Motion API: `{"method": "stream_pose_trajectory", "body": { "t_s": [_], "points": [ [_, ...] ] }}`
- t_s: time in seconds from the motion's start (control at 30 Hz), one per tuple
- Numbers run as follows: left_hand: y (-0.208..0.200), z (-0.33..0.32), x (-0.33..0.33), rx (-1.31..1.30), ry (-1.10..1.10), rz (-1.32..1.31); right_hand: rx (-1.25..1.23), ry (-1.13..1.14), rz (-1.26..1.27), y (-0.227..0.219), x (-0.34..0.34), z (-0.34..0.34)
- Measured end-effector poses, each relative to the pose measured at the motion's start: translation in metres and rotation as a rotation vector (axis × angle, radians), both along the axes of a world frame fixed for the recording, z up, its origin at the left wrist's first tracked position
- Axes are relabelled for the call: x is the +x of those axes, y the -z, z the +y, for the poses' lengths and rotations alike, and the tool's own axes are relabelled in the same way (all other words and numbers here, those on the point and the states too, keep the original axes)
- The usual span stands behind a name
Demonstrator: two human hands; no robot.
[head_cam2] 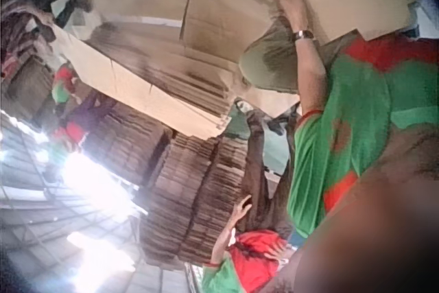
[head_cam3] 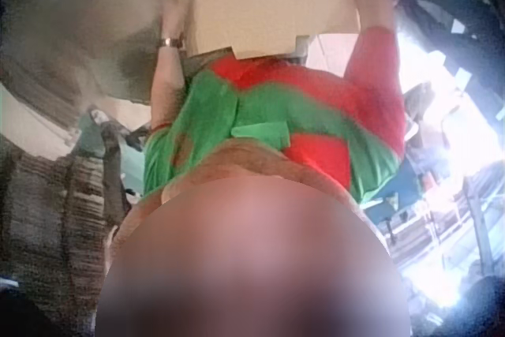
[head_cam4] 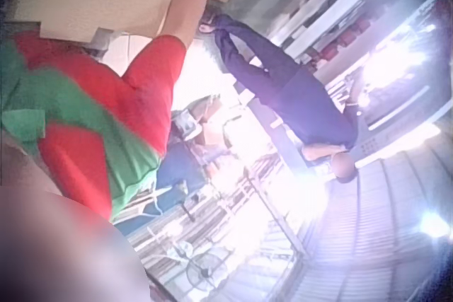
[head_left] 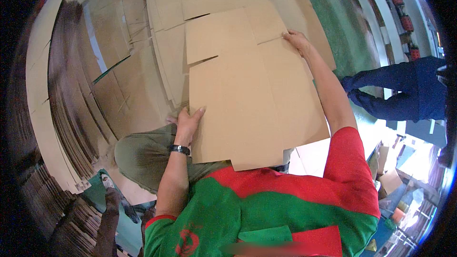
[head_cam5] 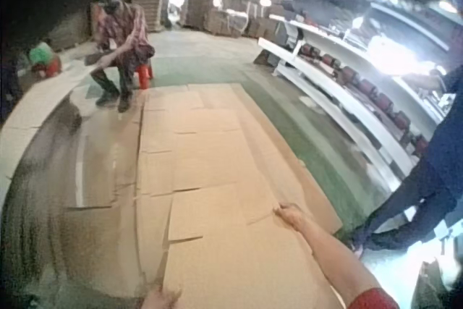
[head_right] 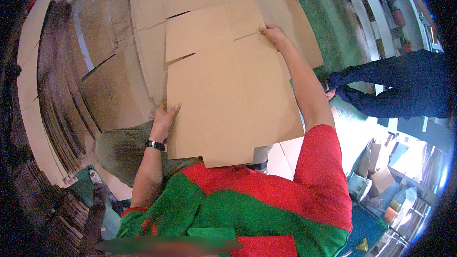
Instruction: The person sits on the floor and repeatedly picks up flat cardboard pieces from a nearby pile, aligns them, and places them onto a growing stack in front of them. The person occasionally pauses to adjust their position or wipe their face before resuming the stacking.
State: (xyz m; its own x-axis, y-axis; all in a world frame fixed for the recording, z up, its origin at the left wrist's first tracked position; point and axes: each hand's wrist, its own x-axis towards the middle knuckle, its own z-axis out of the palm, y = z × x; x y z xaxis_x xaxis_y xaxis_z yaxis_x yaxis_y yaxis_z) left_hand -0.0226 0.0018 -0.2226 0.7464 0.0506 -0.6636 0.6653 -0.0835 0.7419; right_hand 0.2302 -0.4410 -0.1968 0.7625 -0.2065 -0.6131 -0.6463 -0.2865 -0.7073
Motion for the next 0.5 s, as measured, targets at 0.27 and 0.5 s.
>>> {"method": "stream_pose_trajectory", "body": {
  "t_s": [0.27,0.5],
  "points": [
    [0.022,-0.004,0.009,-0.094,0.041,0.164,-0.002,0.018,-0.053,0.009,-0.018,-0.009],
    [0.009,-0.011,0.013,-0.138,0.046,0.088,-0.129,-0.003,-0.113,0.021,-0.017,-0.025]
  ]
}}
